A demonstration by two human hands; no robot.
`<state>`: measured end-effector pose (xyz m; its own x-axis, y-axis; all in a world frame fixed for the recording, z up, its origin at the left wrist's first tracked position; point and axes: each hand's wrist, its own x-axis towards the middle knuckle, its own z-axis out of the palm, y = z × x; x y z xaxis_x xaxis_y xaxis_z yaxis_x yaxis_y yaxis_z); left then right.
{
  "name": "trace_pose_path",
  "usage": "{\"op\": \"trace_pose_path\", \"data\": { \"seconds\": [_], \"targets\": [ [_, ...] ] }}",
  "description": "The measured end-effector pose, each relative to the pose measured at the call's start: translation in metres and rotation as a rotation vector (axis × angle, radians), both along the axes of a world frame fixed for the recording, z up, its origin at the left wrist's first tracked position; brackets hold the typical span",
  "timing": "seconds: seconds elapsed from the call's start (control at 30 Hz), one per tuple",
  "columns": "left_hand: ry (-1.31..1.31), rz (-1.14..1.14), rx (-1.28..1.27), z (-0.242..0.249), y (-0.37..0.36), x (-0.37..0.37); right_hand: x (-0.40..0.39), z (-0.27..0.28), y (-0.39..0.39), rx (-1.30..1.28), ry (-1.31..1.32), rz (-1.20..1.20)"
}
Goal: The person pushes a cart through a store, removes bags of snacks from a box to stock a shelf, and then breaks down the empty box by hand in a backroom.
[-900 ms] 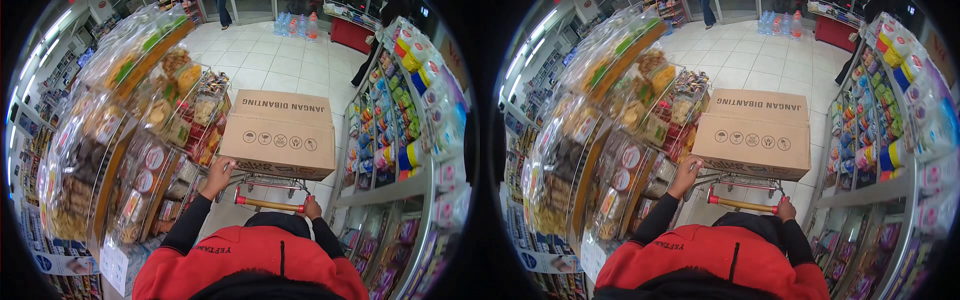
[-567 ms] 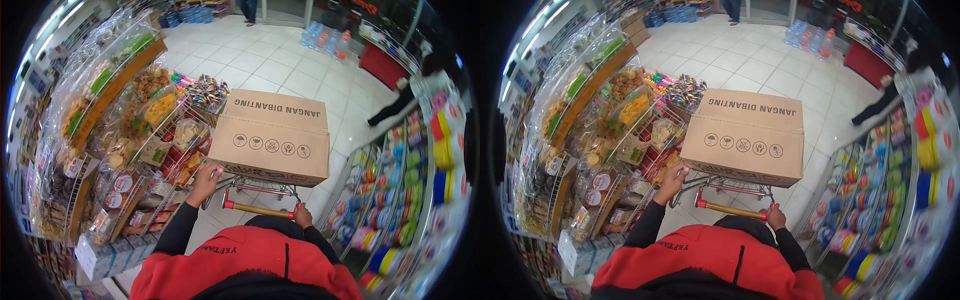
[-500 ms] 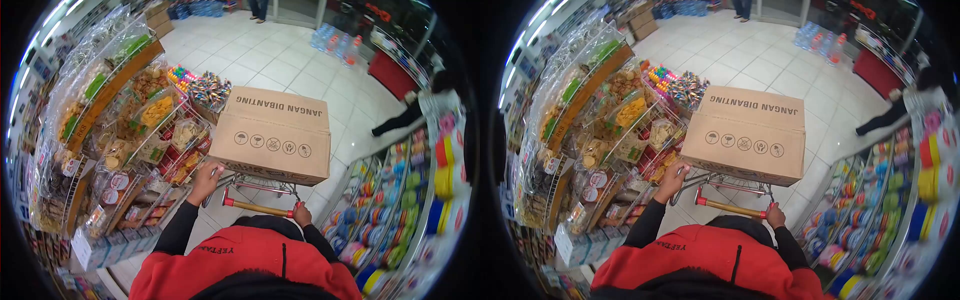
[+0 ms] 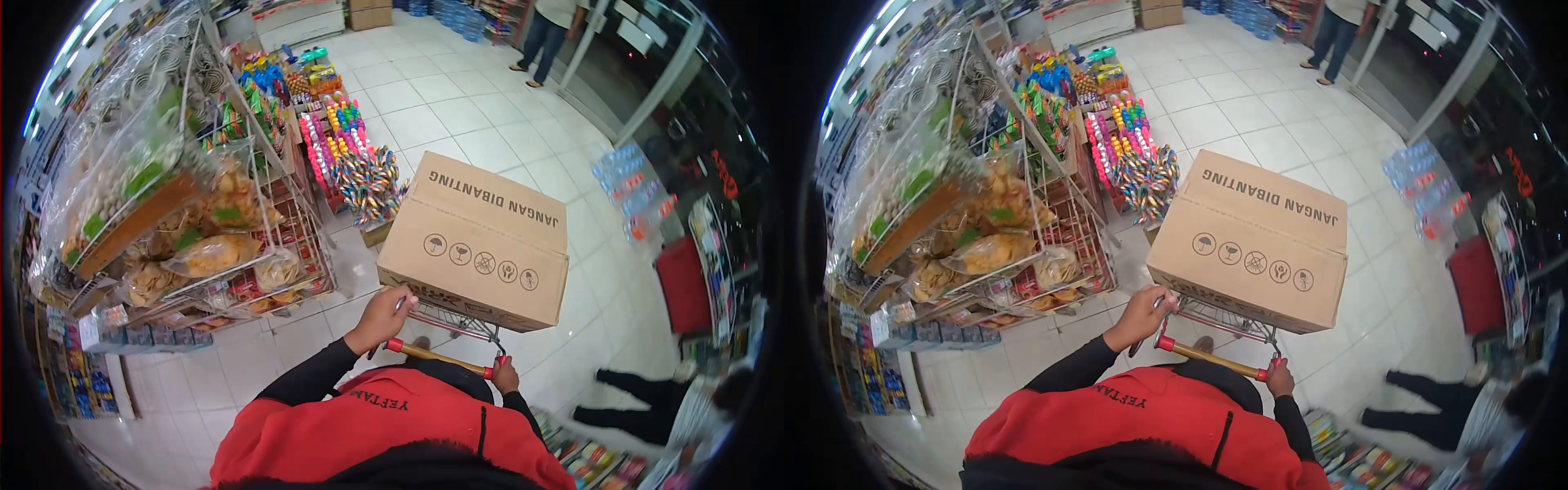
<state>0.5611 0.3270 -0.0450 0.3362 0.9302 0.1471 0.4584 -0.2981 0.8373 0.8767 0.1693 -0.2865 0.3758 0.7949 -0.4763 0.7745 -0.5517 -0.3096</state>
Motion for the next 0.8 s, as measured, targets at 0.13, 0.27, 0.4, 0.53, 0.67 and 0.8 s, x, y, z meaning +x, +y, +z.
{"op": "trace_pose_path", "data": {
  "seconds": [0.13,0.27,0.4,0.53,0.67,0.8],
  "targets": [
    [0.095,0.104,-0.005,-0.005,0.063,0.052,0.065,-0.004,0.089,-0.046,-0.026,0.088],
    [0.198,0.188,0.001,-0.005,0.135,0.101,0.125,-0.002,0.187,0.057,-0.044,0.169],
    [0.161,0.296,-0.002,-0.005,0.212,0.143,0.184,-0.006,0.298,0.117,-0.041,0.303],
    [0.144,0.469,0.039,-0.009,0.275,0.172,0.219,0.001,0.411,0.119,-0.003,0.427],
    [0.182,0.622,0.043,-0.001,0.338,0.197,0.248,0.021,0.522,0.020,-0.068,0.557],
    [0.113,0.720,-0.015,0.009,0.404,0.203,0.252,0.048,0.628,0.004,-0.112,0.645]
  ]
}}
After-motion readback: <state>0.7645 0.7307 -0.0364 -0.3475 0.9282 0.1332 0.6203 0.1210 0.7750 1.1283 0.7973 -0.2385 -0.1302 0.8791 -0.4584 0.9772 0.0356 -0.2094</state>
